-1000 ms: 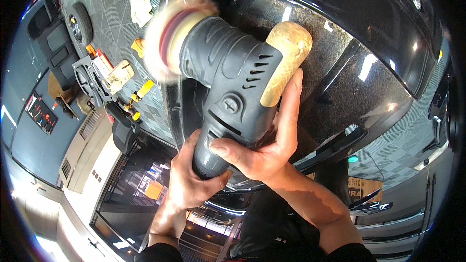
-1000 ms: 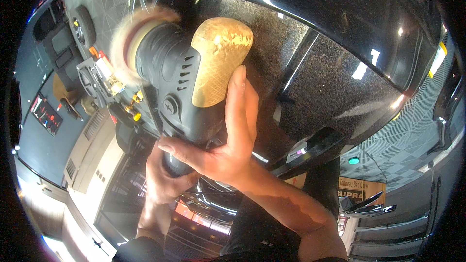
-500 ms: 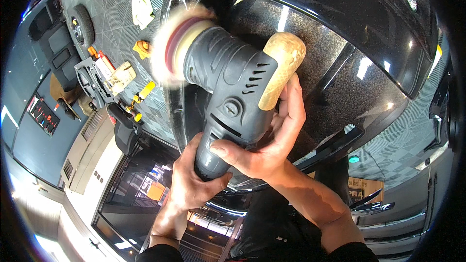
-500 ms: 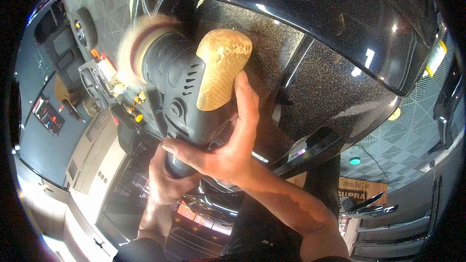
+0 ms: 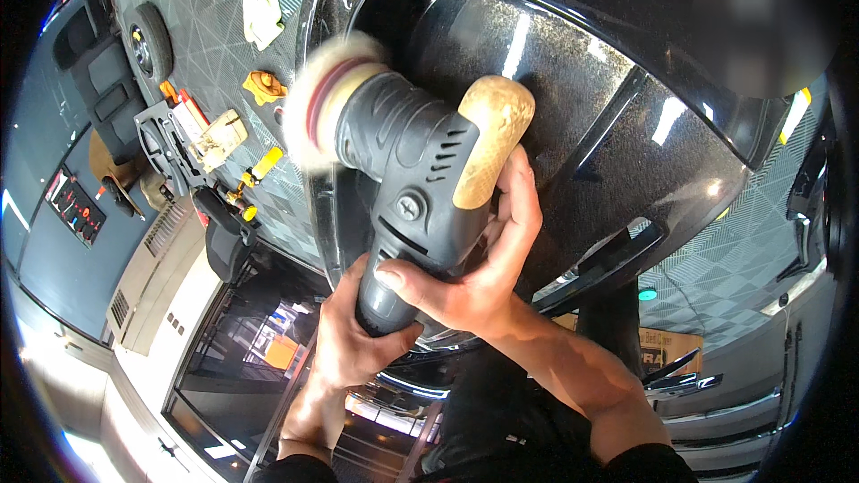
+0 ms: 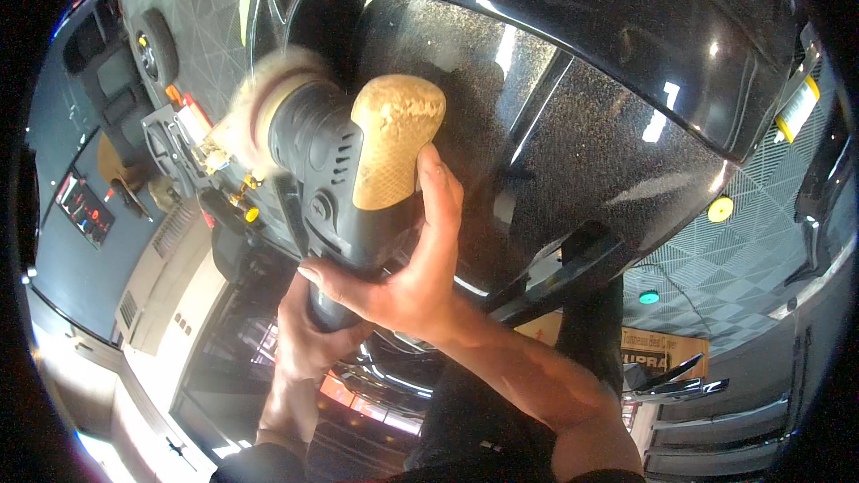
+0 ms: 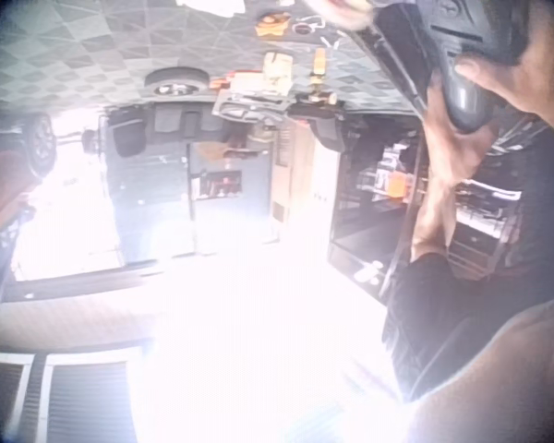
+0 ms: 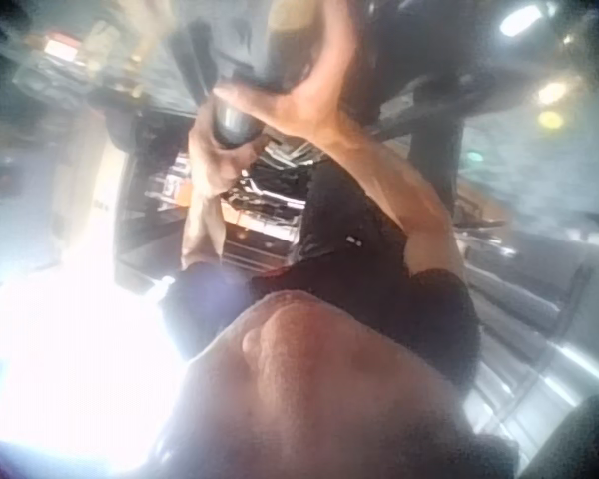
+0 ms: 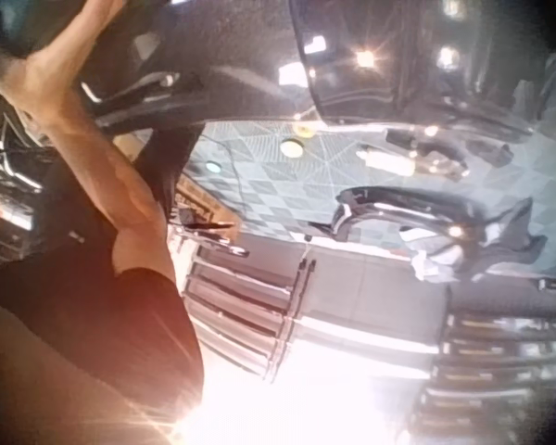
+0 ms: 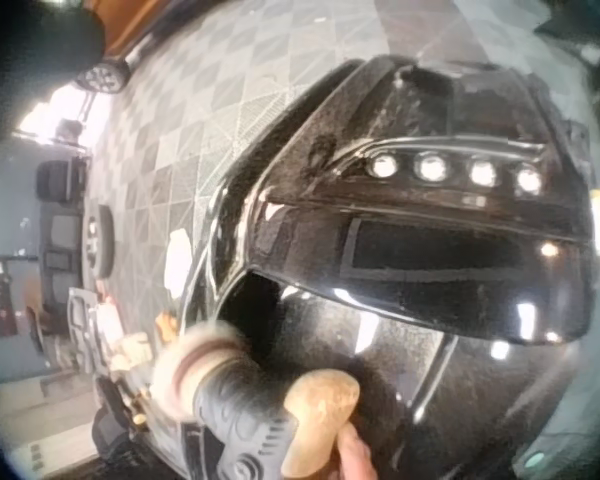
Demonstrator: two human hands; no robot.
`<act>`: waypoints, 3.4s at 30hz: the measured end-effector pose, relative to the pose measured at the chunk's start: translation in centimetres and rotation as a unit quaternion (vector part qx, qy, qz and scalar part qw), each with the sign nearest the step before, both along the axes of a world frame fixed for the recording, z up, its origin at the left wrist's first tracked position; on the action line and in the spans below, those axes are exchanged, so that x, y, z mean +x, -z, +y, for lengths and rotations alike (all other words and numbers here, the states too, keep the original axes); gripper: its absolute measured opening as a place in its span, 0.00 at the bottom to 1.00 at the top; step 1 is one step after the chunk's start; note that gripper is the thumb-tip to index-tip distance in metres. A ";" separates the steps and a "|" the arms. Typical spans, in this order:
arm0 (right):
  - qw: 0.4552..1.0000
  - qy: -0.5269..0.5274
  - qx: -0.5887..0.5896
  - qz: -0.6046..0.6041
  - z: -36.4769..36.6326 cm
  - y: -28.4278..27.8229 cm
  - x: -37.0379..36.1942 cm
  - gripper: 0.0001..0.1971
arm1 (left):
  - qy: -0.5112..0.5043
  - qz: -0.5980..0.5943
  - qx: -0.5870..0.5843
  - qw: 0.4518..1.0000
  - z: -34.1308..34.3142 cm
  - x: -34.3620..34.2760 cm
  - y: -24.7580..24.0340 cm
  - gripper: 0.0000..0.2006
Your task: The person uses a dual-action polisher with a white foam pad to polish a black car bumper placed on the floor. They move the polisher across the surface in overlapping passes, then briefly inspect the pad and the bumper before resuming polishing.
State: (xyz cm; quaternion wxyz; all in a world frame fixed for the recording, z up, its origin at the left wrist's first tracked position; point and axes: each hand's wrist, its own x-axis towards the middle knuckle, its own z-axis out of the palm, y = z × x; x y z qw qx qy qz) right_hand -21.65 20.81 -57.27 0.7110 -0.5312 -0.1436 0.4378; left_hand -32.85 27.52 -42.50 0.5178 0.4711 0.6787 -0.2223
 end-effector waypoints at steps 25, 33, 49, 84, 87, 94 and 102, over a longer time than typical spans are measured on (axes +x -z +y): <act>0.925 -0.240 -0.196 0.218 -4.6 -11.9 7.7 0.43 | -0.291 -0.355 -0.051 0.887 -9.9 2.8 -1.6 0.46; 0.886 -0.356 -0.262 -0.140 1.3 -16.9 14.9 0.47 | -0.278 -0.579 -0.115 0.758 -9.9 9.7 2.3 0.40; 0.645 -0.477 -0.280 -0.527 5.7 -14.6 11.3 0.61 | -0.355 -0.573 -0.016 0.739 -18.0 5.9 8.6 0.42; 0.532 -0.479 -0.287 -0.636 4.2 -11.9 10.5 0.59 | -0.297 -0.533 -0.129 0.782 -28.3 5.2 7.7 0.42; 0.529 -0.476 -0.273 -0.648 4.8 -11.5 10.3 0.59 | -0.298 -0.534 -0.124 0.781 -28.4 5.1 7.8 0.42; 0.543 -0.474 -0.263 -0.641 5.6 -11.1 10.4 0.59 | -0.293 -0.537 -0.116 0.782 -28.5 5.2 7.9 0.41; 0.521 -0.484 -0.311 -0.631 4.2 -12.5 10.6 0.59 | -0.300 -0.533 -0.116 0.783 -28.2 4.8 7.7 0.41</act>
